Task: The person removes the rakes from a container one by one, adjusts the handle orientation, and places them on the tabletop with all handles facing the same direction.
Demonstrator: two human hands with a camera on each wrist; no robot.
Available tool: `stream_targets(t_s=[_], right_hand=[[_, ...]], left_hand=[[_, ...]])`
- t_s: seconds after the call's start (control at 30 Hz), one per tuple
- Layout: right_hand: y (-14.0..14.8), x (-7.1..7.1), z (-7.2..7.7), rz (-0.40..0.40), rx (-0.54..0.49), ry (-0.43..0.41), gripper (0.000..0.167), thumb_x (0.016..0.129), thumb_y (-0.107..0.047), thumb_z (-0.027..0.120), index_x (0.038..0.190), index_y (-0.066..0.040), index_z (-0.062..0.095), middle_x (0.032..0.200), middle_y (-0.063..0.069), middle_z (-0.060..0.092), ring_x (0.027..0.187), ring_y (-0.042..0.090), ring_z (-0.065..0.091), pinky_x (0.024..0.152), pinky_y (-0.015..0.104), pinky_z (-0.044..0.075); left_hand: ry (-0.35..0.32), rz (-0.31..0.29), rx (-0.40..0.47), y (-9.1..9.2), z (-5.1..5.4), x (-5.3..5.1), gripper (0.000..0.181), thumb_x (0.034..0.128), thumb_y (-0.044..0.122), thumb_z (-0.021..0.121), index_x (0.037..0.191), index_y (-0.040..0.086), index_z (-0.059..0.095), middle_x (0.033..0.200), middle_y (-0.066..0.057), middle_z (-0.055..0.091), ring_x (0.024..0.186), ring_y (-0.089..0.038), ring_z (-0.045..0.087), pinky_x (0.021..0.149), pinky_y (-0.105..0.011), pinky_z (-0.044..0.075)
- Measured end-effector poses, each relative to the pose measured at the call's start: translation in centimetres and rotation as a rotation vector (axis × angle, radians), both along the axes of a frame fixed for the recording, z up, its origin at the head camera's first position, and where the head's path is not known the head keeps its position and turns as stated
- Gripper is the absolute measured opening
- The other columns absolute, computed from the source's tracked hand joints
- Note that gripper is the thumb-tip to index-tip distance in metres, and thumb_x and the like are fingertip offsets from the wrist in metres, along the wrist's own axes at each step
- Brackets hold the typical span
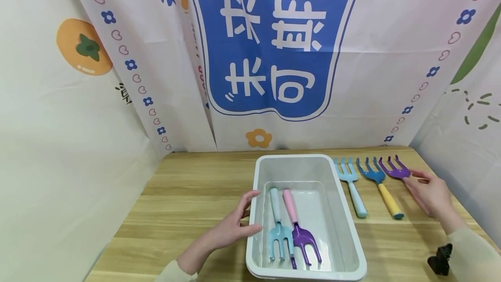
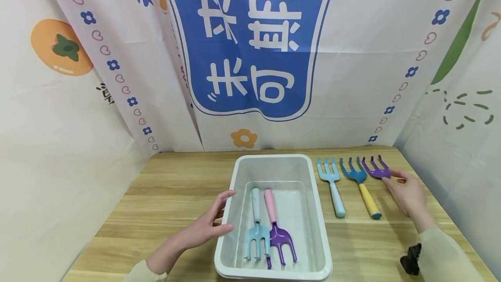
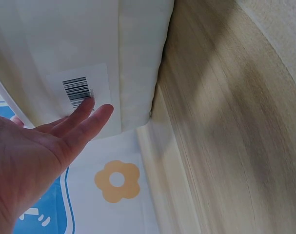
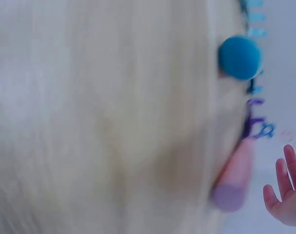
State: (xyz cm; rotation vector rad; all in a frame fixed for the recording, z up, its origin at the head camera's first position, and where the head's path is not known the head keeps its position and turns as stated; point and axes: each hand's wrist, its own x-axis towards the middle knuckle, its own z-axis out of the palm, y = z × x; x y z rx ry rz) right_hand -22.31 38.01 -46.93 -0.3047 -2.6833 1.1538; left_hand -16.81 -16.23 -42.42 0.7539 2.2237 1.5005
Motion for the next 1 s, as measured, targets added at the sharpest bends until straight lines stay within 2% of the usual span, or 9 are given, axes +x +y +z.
stream_targets(t_s=[0.1, 0.23, 0.3, 0.4, 0.47, 0.63, 0.8, 1.0], right_hand=[[-1.3, 0.3, 1.1, 0.052, -0.013, 0.063, 0.062, 0.097, -0.04, 0.058, 0.135, 0.009, 0.048, 0.127, 0.03, 0.052, 0.108, 0.04, 0.049, 0.082, 0.038, 0.042], [-3.3, 0.7, 2.5, 0.161, -0.05, 0.15, 0.056, 0.095, -0.031, 0.064, 0.133, 0.008, 0.05, 0.116, 0.014, 0.061, 0.094, 0.004, 0.054, 0.068, 0.015, 0.042], [-4.4, 1.0, 3.4, 0.223, -0.069, 0.175, 0.053, 0.095, -0.027, 0.064, 0.132, 0.009, 0.051, 0.117, 0.014, 0.061, 0.087, -0.011, 0.049, 0.067, 0.011, 0.045], [-6.2, 1.5, 4.8, 0.293, -0.074, 0.196, 0.05, 0.096, -0.023, 0.064, 0.132, 0.008, 0.051, 0.125, 0.027, 0.056, 0.088, -0.018, 0.046, 0.07, 0.008, 0.045], [-7.4, 1.7, 5.7, 0.332, -0.073, 0.225, 0.047, 0.095, -0.019, 0.065, 0.131, 0.008, 0.052, 0.126, 0.032, 0.054, 0.091, -0.018, 0.047, 0.072, 0.006, 0.044], [-10.3, 2.1, 7.6, 0.428, -0.063, 0.291, 0.041, 0.094, -0.011, 0.066, 0.13, 0.005, 0.055, 0.124, 0.026, 0.057, 0.098, -0.01, 0.048, 0.076, 0.008, 0.043], [-12.9, 2.3, 9.3, 0.542, -0.066, 0.264, 0.042, 0.094, -0.012, 0.065, 0.133, 0.0, 0.054, 0.127, 0.02, 0.057, 0.103, 0.002, 0.052, 0.08, 0.015, 0.046], [-15.6, 1.4, 10.7, 0.67, -0.072, 0.243, 0.041, 0.093, -0.013, 0.066, 0.132, -0.002, 0.056, 0.126, 0.015, 0.059, 0.107, 0.028, 0.056, 0.083, 0.028, 0.049]], left_hand=[[-0.005, -0.003, -0.001, 0.1, 0.1, 0.0, 0.076, 0.0938, 0.03, 0.063, 0.152, 0.017, 0.015, 0.152, -0.025, 0.023, 0.13, -0.046, 0.038, 0.094, -0.043, 0.047], [-0.007, -0.004, 0.0, 0.1, 0.1, -0.1, 0.076, 0.0938, 0.03, 0.063, 0.152, 0.018, 0.016, 0.151, -0.025, 0.023, 0.13, -0.045, 0.039, 0.094, -0.042, 0.047], [-0.007, -0.003, 0.001, 0.1, 0.1, -0.1, 0.076, 0.0938, 0.03, 0.063, 0.152, 0.018, 0.016, 0.151, -0.025, 0.023, 0.129, -0.045, 0.039, 0.094, -0.042, 0.047], [-0.003, -0.001, 0.001, 0.1, 0.1, -0.1, 0.076, 0.0936, 0.03, 0.064, 0.151, 0.018, 0.016, 0.151, -0.026, 0.023, 0.129, -0.045, 0.039, 0.094, -0.042, 0.047], [0.001, 0.002, 0.0, 0.1, 0.1, -0.1, 0.076, 0.0935, 0.029, 0.064, 0.151, 0.018, 0.016, 0.151, -0.026, 0.023, 0.129, -0.045, 0.039, 0.094, -0.043, 0.047], [0.004, 0.006, -0.009, 0.1, 0.1, 0.0, 0.076, 0.0933, 0.029, 0.064, 0.151, 0.021, 0.016, 0.152, -0.025, 0.024, 0.129, -0.044, 0.04, 0.095, -0.044, 0.047], [0.002, 0.007, -0.008, 0.1, 0.1, 0.0, 0.076, 0.0933, 0.029, 0.064, 0.151, 0.021, 0.016, 0.152, -0.026, 0.024, 0.129, -0.044, 0.04, 0.095, -0.044, 0.046], [-0.008, 0.005, 0.004, 0.1, 0.0, 0.0, 0.076, 0.0937, 0.029, 0.064, 0.152, 0.02, 0.016, 0.151, -0.026, 0.024, 0.129, -0.044, 0.04, 0.095, -0.045, 0.046]])
